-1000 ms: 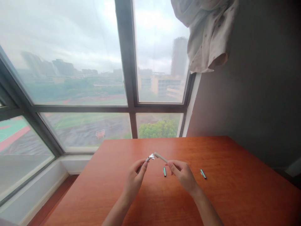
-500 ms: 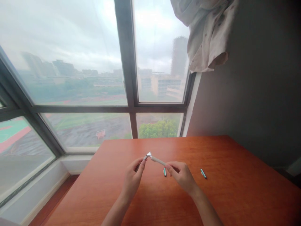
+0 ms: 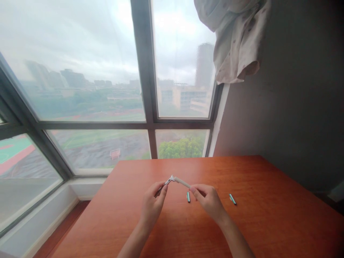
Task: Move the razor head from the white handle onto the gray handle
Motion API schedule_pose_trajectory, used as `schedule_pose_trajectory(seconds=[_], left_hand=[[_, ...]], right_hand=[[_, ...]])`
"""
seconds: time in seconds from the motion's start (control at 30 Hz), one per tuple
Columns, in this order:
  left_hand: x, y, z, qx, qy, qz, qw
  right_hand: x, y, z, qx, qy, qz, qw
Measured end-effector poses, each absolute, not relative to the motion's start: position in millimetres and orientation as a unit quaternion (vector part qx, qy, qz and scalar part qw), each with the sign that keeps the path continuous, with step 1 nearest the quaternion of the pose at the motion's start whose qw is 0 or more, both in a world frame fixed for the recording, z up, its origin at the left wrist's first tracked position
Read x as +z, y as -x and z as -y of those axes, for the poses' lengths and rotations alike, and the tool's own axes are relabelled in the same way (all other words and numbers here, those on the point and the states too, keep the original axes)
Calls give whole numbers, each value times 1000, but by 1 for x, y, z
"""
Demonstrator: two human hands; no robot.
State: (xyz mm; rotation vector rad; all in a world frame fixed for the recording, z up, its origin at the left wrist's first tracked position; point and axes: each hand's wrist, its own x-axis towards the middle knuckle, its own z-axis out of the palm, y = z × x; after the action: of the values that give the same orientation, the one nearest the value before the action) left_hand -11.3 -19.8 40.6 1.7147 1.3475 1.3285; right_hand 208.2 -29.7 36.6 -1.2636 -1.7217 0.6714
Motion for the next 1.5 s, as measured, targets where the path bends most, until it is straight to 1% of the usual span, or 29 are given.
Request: schedule_pose_trajectory(seconds=[0.27, 0.53, 0.7, 0.83, 1.0, 1.13, 1.33, 1.5], left_hand=[[38, 11, 19, 485, -664, -508, 257], [37, 12, 18, 483, -664, -510, 253], [39, 11, 19, 489, -652, -514, 268], [42, 11, 21, 497, -634, -517, 288], [41, 10, 20, 511, -618, -509, 313], [34, 7, 17, 511, -606, -479, 377], [29, -1, 15, 485, -522, -435, 551], [31, -4, 19, 463, -434, -409, 655]], right_hand=[[30, -209, 27, 261, 509, 697, 433], [32, -209, 27, 262, 507, 703, 424], [32, -209, 27, 251, 510, 708, 420], [31, -210, 27, 217, 523, 708, 423], [32, -209, 28, 212, 525, 694, 444], [33, -206, 28, 217, 506, 703, 451], [32, -204, 29, 215, 502, 712, 441], [28, -206, 27, 213, 506, 704, 450]])
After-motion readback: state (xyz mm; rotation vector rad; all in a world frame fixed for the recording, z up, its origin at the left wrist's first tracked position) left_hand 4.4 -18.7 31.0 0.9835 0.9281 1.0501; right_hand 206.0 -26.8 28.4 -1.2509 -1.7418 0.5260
